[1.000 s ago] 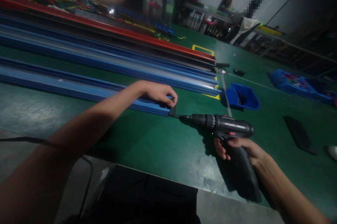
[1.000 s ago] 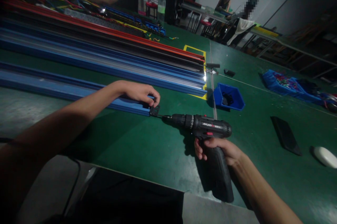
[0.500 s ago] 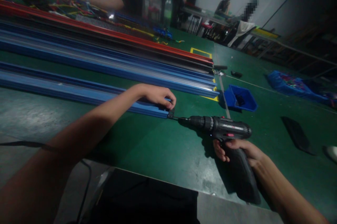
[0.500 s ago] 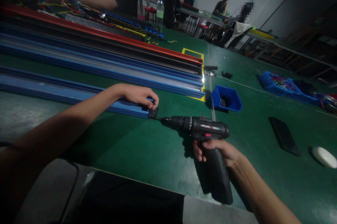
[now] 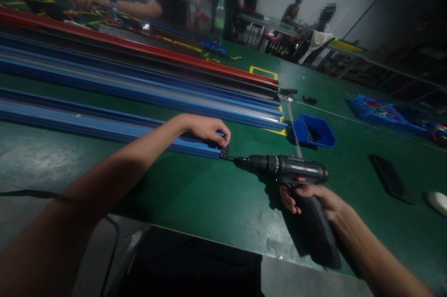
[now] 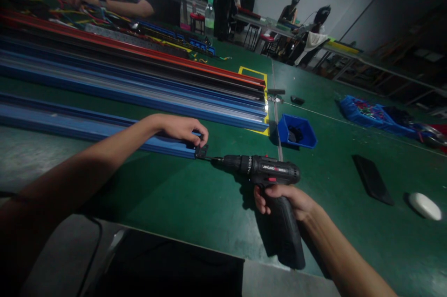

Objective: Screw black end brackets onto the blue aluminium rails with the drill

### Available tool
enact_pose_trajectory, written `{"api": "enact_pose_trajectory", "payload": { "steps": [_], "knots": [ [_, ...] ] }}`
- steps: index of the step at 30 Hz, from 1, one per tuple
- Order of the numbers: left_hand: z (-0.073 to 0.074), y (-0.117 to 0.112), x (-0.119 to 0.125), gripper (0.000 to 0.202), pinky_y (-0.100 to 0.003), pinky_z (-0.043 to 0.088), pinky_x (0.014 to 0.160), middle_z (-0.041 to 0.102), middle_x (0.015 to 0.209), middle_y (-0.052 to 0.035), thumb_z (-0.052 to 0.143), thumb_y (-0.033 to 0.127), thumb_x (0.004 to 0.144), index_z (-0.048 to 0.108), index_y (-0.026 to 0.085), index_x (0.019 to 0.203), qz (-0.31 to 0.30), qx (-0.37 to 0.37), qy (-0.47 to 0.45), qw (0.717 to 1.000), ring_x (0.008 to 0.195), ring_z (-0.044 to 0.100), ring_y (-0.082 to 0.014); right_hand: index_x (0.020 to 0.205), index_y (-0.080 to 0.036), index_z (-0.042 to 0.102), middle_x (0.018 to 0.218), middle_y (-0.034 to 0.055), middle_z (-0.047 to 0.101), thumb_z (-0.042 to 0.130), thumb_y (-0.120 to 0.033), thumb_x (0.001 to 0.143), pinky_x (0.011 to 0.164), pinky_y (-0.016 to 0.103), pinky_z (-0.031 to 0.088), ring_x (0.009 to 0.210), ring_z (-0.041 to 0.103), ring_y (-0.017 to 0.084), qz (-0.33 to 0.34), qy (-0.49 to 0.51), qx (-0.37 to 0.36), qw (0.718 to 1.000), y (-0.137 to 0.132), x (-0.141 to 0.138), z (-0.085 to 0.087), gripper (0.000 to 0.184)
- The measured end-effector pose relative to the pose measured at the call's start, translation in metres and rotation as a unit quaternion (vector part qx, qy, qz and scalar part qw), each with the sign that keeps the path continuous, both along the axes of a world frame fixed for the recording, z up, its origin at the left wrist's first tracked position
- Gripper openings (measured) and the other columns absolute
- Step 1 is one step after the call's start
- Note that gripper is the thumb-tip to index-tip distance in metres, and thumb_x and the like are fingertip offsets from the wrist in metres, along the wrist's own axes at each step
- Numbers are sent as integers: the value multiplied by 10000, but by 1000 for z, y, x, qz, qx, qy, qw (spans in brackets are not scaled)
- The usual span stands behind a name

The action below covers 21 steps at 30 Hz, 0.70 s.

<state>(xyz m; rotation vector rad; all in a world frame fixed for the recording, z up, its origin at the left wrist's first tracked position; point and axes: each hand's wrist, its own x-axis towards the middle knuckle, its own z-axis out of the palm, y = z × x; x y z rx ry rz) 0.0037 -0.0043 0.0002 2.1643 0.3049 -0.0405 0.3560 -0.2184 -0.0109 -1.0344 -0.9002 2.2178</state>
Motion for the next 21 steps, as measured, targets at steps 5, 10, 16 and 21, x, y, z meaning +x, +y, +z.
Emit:
{"api": "enact_pose_trajectory", "payload": {
  "steps": [5,10,16,21],
  "knots": [
    [1,0,0,194,-230,461,767,721,921,-30,628,343,906,716,173,933,0,1,2,1000,828,636,-150,971,-138,742,812,76,702,792,-330,821,635,280,546,690,648,170,0,-11,4,1000,-1,0,1,249],
    [0,0,1,182,-227,454,742,718,893,-27,632,329,892,718,171,918,0,-1,0,1000,797,624,-145,949,-135,743,786,76,671,812,-349,799,627,300,550,678,639,182,-8,-27,7,1000,-1,-1,2,270],
    [-1,1,1,191,-230,446,719,706,879,-25,632,335,890,721,168,917,0,3,1,1000,768,604,-142,977,-118,756,809,87,686,818,-336,800,635,277,551,700,653,174,-6,-18,-5,1000,-1,-2,3,287],
    [-2,2,1,197,-219,446,715,710,886,-25,635,339,891,719,165,927,-1,5,3,1000,769,607,-138,989,-132,750,854,92,708,826,-336,797,660,267,562,765,683,189,2,-23,-18,1000,0,0,4,290]
  ]
}}
